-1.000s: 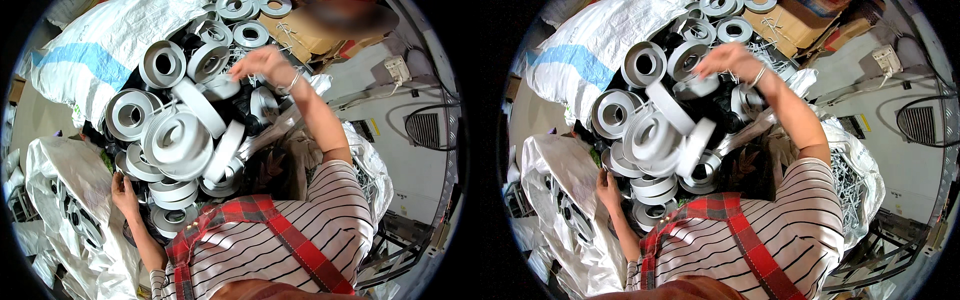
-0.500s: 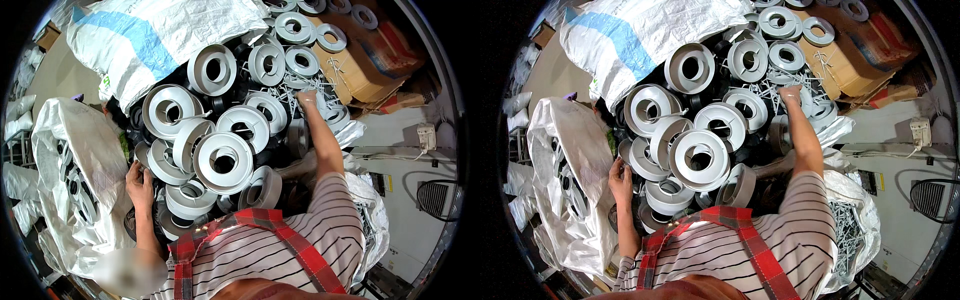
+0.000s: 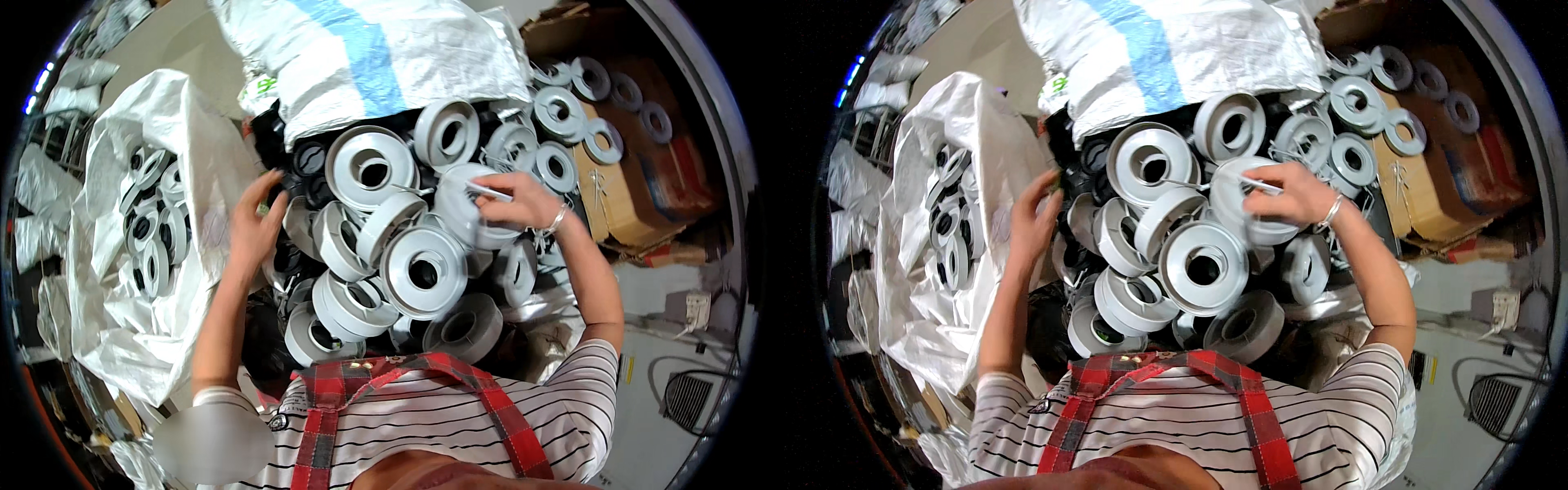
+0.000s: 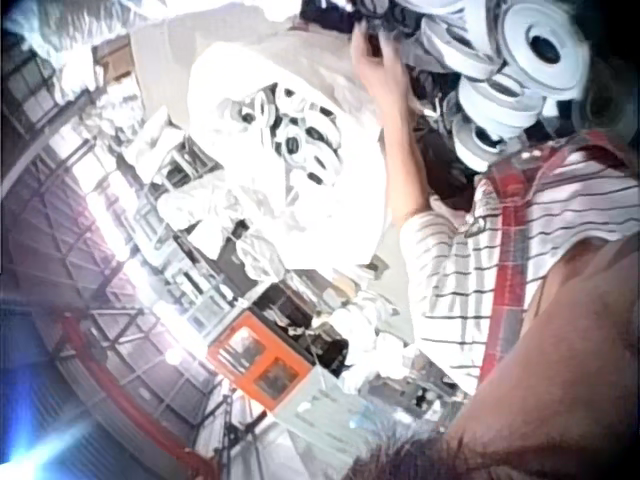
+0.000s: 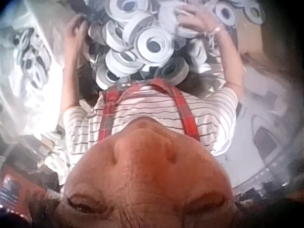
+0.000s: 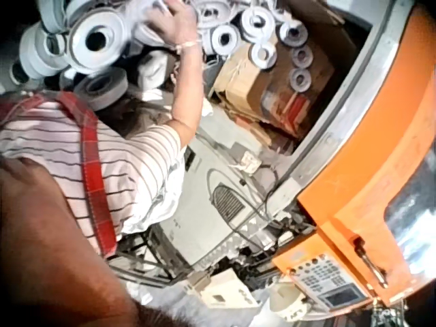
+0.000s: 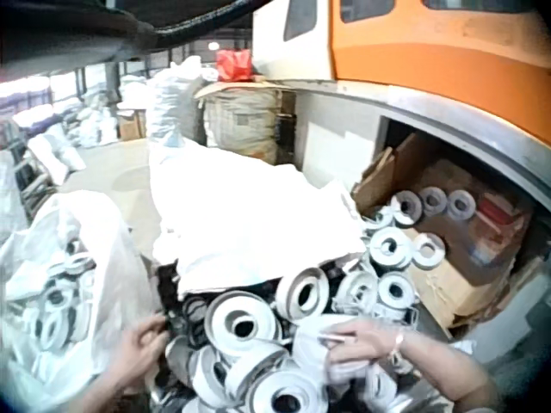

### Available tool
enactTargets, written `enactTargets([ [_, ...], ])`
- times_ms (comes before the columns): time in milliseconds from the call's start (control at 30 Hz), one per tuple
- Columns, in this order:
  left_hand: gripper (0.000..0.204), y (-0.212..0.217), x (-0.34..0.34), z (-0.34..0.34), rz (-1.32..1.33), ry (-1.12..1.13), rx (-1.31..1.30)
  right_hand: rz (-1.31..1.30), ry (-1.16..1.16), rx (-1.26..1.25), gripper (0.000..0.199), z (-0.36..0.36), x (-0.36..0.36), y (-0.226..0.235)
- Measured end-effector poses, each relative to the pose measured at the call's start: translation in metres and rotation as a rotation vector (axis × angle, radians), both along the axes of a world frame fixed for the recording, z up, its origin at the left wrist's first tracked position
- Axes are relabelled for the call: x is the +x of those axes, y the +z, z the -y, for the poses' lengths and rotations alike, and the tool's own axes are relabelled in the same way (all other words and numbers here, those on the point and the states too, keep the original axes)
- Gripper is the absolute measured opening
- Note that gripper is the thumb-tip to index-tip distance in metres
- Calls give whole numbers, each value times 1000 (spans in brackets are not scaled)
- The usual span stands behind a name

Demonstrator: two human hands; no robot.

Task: The person repeatedly picks up white circular plastic parts and black circular plastic parts, then fits the black part into the center of the white part. They place the assembled units into a large white sack. The person continues this repetitive assembly process throughout the clip.

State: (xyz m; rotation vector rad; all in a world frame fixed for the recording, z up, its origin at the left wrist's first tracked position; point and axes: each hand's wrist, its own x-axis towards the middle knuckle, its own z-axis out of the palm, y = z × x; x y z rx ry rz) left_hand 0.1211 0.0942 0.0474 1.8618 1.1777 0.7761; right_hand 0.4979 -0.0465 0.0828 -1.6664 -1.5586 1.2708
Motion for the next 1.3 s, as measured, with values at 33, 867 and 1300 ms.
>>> enactTargets([
  [33, 35, -3, 2, -18, -38, -34, 78, -118, -103, -98, 29, -20, 7, 2],
  [867, 40, -109, -52, -203, 496, 676, -501, 311, -210, 608, 16, -236, -113, 35],
  [1300, 79, -125, 19, -197, 590, 567, -701, 114, -521, -260, 46, -264, 5, 43],
])
